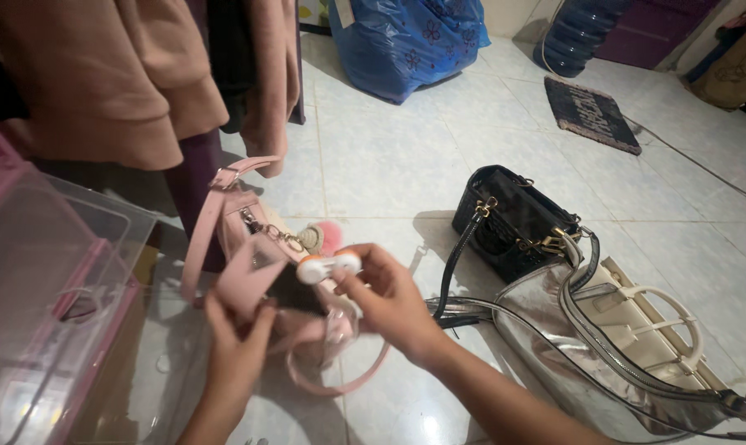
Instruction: The person unpacks a pink handbag, removing items such as a box of false eyelashes, a bottle, a compact, a comb, and a tube, then places them into a pink plastic drawer unit. The person then handles a silver handbag and a black handbag, placing items inside them.
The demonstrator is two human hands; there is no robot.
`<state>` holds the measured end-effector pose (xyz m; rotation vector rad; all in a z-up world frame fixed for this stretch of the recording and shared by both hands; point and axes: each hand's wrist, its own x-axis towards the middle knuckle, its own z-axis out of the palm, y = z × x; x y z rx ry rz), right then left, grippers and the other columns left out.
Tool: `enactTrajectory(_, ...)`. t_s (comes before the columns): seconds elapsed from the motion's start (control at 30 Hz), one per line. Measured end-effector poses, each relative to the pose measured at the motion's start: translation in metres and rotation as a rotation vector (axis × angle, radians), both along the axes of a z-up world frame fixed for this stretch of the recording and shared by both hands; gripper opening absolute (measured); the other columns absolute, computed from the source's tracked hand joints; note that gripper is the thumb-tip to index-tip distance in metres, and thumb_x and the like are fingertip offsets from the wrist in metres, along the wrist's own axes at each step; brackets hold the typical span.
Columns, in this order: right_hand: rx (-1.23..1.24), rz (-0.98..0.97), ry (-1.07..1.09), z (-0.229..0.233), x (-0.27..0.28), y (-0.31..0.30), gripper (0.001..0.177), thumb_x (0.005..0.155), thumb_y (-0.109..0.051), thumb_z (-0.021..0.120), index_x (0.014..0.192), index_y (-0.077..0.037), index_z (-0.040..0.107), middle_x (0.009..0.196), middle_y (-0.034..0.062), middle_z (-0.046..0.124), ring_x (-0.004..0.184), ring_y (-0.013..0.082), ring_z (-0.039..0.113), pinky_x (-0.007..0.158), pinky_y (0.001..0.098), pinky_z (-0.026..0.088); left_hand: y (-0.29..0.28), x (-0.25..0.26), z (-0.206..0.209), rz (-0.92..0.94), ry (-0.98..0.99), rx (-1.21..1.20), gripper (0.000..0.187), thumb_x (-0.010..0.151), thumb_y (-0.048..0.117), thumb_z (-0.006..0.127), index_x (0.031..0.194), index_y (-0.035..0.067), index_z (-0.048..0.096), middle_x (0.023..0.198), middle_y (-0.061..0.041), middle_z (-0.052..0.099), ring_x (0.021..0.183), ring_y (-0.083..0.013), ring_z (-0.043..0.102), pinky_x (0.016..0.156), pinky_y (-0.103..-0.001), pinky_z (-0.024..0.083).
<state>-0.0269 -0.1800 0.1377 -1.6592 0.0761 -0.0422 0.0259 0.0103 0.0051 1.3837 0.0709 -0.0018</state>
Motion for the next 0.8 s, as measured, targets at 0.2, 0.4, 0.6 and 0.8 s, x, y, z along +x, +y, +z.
enactTrajectory(0.2, 0.04, -0.1, -0.124, 0.025, -0.002, -0.011, 0.037, 0.099, -0.025, 0.062, 0.132, -0.008, 0.058, 0.099, 0.0033, 0.066, 0.086, 0.0098, 0.063, 0.072, 0.0272, 0.055, -0.013, 0.004, -0.01, -0.011, -0.543, 0.49, 0.076, 0.086, 0.012, 0.071, 0.153, 0.005, 0.034, 0.153, -0.023, 0.039, 0.142, -0.039, 0.04, 0.111, -0.045, 0.039)
enactTrajectory(0.4, 0.112, -0.201, -0.041, 0.044, -0.005, -0.002, 0.039, 0.097, -0.028, 0.061, 0.131, -0.008, 0.062, 0.093, -0.0016, 0.059, 0.079, 0.0072, 0.056, 0.064, 0.0267, 0.06, -0.01, -0.01, 0.006, -0.013, -0.389, 0.534, 0.071, 0.087, 0.017, 0.07, 0.15, 0.007, 0.04, 0.149, -0.023, 0.042, 0.14, -0.0404, 0.042, 0.111, -0.047, 0.037)
enactTrajectory(0.6, 0.072, -0.03, -0.162, 0.065, 0.006, 0.044, 0.036, 0.102, -0.025, 0.058, 0.131, -0.005, 0.066, 0.094, 0.0009, 0.062, 0.082, 0.0069, 0.055, 0.061, 0.0221, 0.048, 0.028, -0.039, 0.063, -0.086, -0.072, 0.216, 0.052, 0.092, 0.025, 0.064, 0.141, 0.012, 0.05, 0.134, -0.014, 0.061, 0.106, -0.0278, 0.066, 0.077, -0.039, 0.056)
enactTrajectory(0.8, 0.115, 0.314, -0.358, 0.091, 0.024, 0.118, 0.037, 0.101, -0.015, 0.063, 0.135, -0.002, 0.06, 0.106, 0.0026, 0.067, 0.087, 0.0053, 0.061, 0.075, 0.0206, 0.053, 0.111, -0.063, 0.125, -0.072, -0.015, -0.119, 0.052, 0.099, 0.025, 0.056, 0.148, 0.012, 0.044, 0.123, -0.02, 0.07, 0.063, -0.0256, 0.072, 0.037, -0.033, 0.051)
